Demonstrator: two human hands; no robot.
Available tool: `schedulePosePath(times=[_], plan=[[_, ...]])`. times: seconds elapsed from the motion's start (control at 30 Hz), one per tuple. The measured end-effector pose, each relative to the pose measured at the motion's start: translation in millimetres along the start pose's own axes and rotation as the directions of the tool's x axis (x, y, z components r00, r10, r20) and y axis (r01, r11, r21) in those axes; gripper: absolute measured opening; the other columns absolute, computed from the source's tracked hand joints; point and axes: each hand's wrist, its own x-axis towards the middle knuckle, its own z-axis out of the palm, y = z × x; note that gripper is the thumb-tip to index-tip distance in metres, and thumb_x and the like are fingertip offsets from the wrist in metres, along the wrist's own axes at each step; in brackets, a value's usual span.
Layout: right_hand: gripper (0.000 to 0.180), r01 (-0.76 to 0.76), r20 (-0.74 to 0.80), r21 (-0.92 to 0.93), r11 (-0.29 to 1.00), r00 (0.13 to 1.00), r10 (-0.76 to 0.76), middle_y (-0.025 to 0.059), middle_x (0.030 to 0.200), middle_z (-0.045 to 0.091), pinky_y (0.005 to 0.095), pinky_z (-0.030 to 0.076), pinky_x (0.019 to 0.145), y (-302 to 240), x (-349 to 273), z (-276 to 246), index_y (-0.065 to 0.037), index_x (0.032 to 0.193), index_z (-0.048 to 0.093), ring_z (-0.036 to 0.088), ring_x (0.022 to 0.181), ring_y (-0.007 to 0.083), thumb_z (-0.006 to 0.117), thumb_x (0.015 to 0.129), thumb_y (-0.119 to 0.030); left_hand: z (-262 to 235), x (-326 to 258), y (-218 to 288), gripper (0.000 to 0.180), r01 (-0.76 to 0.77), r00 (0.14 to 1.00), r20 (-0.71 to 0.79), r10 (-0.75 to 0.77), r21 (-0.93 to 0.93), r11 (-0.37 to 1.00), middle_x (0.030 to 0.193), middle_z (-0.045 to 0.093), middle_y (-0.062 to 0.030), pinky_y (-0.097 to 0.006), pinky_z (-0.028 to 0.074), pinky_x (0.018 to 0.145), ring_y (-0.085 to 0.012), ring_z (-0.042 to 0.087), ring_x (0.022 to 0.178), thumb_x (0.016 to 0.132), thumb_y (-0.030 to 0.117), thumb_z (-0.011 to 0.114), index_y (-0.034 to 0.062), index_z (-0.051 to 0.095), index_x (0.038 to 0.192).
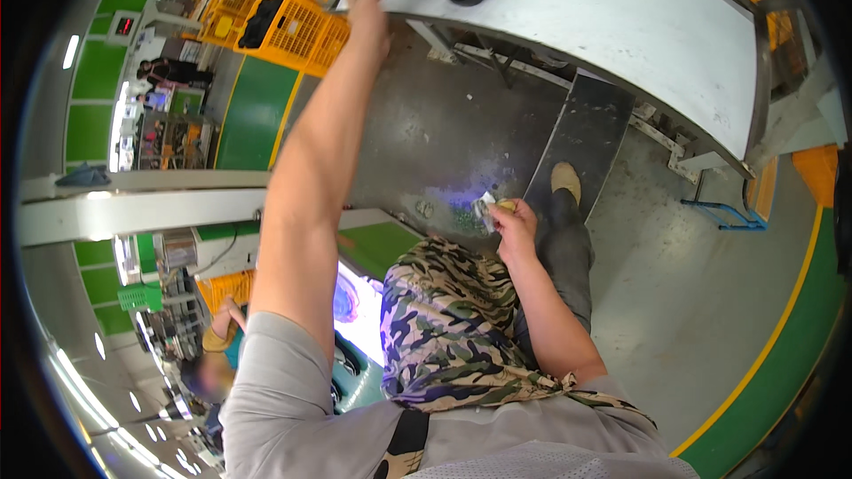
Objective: Inspecting shoe components and applying adhesive to the edges of the shoe soles on a production line.
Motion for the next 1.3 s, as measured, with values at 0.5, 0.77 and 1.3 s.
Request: schedulePosePath(times=[0.5,0.77,1.3], plan=[[0.012,-0.033,0.189,-0.144,0.989,0.98,0.06,0.0078,0.09,0.065,0.0307,0.047,0.059,12,72,-67,-0.005,0.095,0.062,0.062,0.074,0.0179,0.066,0.085,-0.008,-335,-402,-75,0.057,0.266,0.95,0.02,-0.311,0.468,0.843,0.12,0.065,-0.0188,-0.036,0.048,0.098,-0.0243,0.063,0.112,0.081,0.023,0.076,-0.0045,0.056,0.127],[0.016,-0.237,0.011,-0.311,0.92,0.967,0.253,0.0039,0.094,0.066,0.0388,0.043,0.071,39,52,-54,-0.012,0.101,0.064,0.064,0.086,0.022,0.066,0.089,-0.022,-580,-681,-123,0.06,0.913,0.318,-0.763,-0.562,0.088,0.397,0.101,0.07,-0.0106,-0.029,0.051,0.061,-0.0166,0.067,0.079,0.078,0.037,0.079,-0.0018,0.064,0.12],[0.011,-0.038,0.256,-0.53,0.847,0.945,0.202,0.0053,0.09,0.066,0.0387,0.048,0.064,18,-36,26,-0.01,0.094,0.063,0.064,0.079,0.023,0.068,0.089,-0.017,-654,-523,-153,0.05,0.789,0.559,-0.699,-0.446,0.614,0.027,0.114,0.066,-0.0206,-0.044,0.052,0.091,-0.0365,0.064,0.107,0.073,0.022,0.074,0.0049,0.057,0.116]])
